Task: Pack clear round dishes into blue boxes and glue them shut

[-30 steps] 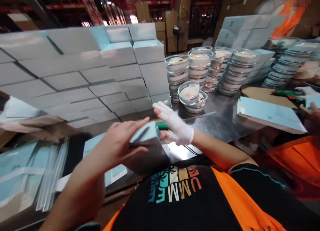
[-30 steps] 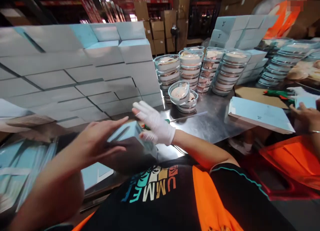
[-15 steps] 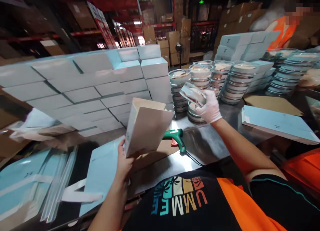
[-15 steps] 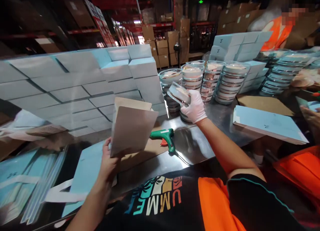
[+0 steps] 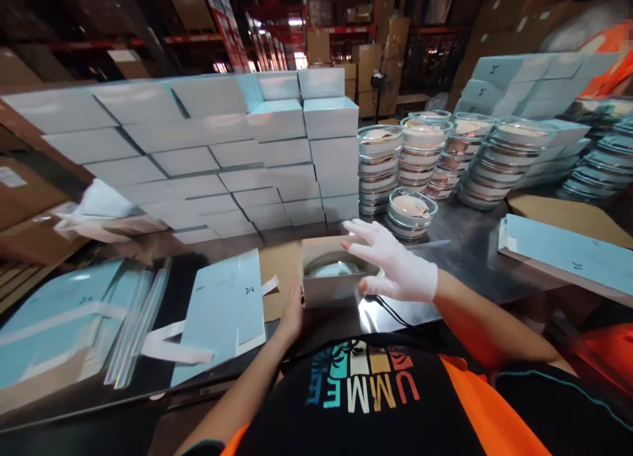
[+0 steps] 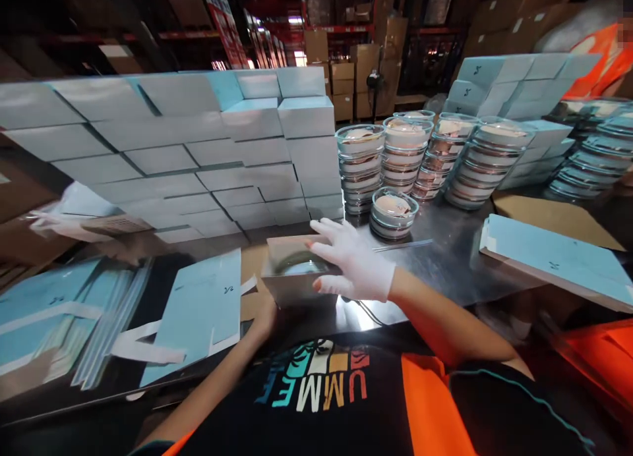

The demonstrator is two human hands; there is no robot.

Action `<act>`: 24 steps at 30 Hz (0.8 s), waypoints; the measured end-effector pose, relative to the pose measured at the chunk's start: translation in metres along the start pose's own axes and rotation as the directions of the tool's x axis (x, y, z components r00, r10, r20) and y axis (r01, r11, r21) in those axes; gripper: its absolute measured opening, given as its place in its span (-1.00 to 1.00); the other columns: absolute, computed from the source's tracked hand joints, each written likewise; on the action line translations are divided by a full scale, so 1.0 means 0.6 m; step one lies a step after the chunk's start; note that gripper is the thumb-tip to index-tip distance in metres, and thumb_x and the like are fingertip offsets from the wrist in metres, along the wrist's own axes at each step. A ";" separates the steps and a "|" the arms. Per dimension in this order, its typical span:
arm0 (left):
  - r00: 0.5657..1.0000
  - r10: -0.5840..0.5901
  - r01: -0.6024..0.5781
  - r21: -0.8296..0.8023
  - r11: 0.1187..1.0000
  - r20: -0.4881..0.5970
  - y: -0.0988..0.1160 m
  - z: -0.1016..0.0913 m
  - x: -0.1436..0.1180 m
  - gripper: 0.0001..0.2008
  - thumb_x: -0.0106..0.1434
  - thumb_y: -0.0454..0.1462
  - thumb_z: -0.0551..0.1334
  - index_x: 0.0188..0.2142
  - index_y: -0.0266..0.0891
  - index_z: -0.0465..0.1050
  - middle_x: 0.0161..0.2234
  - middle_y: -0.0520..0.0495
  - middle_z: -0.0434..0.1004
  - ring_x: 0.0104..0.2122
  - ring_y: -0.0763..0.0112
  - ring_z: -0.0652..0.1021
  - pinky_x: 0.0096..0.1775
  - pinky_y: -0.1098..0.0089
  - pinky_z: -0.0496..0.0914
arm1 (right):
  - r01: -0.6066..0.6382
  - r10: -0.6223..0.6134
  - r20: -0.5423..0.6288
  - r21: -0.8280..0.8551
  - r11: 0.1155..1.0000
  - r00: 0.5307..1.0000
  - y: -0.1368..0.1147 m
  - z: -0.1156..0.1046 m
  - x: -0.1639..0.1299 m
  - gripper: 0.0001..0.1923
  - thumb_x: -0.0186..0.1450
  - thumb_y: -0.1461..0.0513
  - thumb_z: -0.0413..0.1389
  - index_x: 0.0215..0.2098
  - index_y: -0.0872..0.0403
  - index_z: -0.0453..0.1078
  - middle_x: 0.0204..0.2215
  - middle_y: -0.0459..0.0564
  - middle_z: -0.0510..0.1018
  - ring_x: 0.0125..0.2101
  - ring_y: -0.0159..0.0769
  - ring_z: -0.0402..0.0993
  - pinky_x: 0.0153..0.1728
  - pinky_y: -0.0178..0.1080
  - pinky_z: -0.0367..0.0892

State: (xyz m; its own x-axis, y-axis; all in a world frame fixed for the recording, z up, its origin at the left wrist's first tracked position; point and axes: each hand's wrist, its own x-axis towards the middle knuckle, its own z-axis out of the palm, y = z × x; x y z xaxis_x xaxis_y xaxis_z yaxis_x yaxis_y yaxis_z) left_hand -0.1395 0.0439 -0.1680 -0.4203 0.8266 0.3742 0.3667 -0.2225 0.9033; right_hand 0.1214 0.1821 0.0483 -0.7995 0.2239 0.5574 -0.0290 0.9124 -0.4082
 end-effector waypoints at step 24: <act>0.904 0.425 -0.404 0.222 0.887 -0.053 0.043 -0.046 0.019 -0.43 0.23 0.22 0.48 0.01 -0.09 0.59 -0.14 -0.13 0.64 0.02 0.01 0.63 0.26 -0.06 0.44 | -0.356 0.470 -0.423 0.323 0.877 0.775 0.055 0.201 -0.018 -0.54 0.39 0.12 0.07 0.23 0.01 0.37 0.15 0.14 0.60 0.14 -0.09 0.57 0.24 0.00 0.46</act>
State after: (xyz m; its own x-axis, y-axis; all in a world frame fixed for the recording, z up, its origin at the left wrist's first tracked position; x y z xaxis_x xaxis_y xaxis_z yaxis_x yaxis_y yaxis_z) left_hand -0.1576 0.0335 -0.1346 -0.2681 0.6252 0.7330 0.6796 -0.4165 0.6038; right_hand 0.0567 0.1684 -0.0581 -0.3797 0.7471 0.5456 0.0650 0.6099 -0.7898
